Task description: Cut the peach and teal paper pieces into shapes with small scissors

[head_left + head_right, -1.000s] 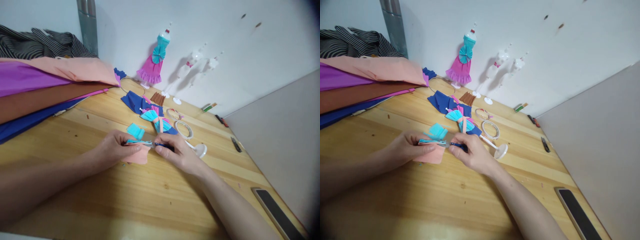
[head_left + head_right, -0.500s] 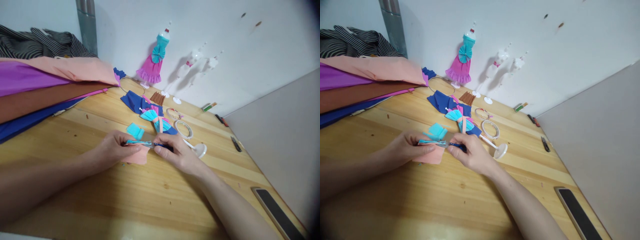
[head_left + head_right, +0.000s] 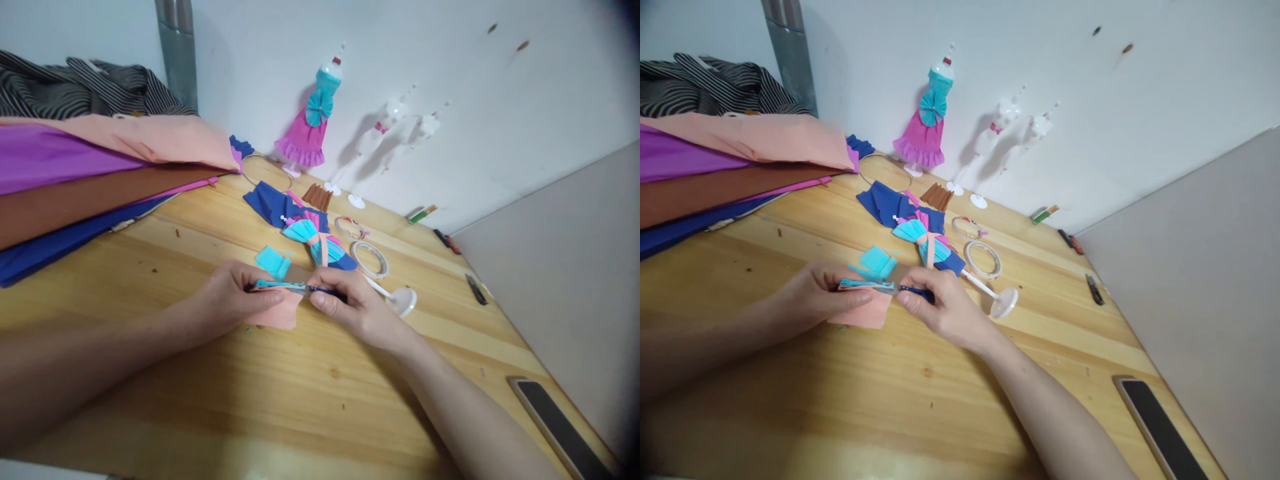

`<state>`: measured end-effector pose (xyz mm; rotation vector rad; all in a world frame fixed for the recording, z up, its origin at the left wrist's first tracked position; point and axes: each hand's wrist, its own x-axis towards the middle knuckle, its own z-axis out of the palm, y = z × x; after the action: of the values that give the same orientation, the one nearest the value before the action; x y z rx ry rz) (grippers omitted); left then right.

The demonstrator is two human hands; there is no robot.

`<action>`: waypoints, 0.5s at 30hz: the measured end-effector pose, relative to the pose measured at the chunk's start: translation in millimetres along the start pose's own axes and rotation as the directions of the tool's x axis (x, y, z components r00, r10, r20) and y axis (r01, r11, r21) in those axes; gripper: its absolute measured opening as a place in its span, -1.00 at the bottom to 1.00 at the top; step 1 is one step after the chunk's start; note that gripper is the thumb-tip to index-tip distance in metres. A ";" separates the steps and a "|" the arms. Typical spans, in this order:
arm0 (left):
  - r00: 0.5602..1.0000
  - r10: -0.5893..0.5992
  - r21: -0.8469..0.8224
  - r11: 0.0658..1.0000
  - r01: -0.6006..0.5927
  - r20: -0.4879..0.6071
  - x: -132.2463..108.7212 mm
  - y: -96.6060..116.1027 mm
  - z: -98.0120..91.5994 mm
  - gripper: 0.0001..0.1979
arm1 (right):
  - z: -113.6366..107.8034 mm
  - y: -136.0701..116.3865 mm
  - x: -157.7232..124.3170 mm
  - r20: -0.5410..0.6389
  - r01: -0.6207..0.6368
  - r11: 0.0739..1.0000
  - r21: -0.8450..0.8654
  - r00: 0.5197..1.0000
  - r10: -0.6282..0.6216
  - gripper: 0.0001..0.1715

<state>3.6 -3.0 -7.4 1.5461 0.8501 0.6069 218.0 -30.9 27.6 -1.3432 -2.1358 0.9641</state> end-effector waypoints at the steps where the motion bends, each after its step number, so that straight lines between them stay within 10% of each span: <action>1: 1.000 -0.003 -0.003 1.000 0.003 0.001 0.1 0.4 0.3 -0.62 | 0.0 -0.3 0.1 0.003 0.002 1.000 0.006 1.000 -0.002 -0.66; 15: 1.000 -0.003 -0.012 1.000 0.003 0.005 -1.2 0.5 1.1 -0.60 | -0.2 -2.7 0.5 0.009 -0.030 0.999 0.034 1.000 0.030 -0.62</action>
<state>3.9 -4.7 -6.9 1.5344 0.8433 0.6045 216.3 -31.2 29.7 -1.3611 -2.1015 1.0148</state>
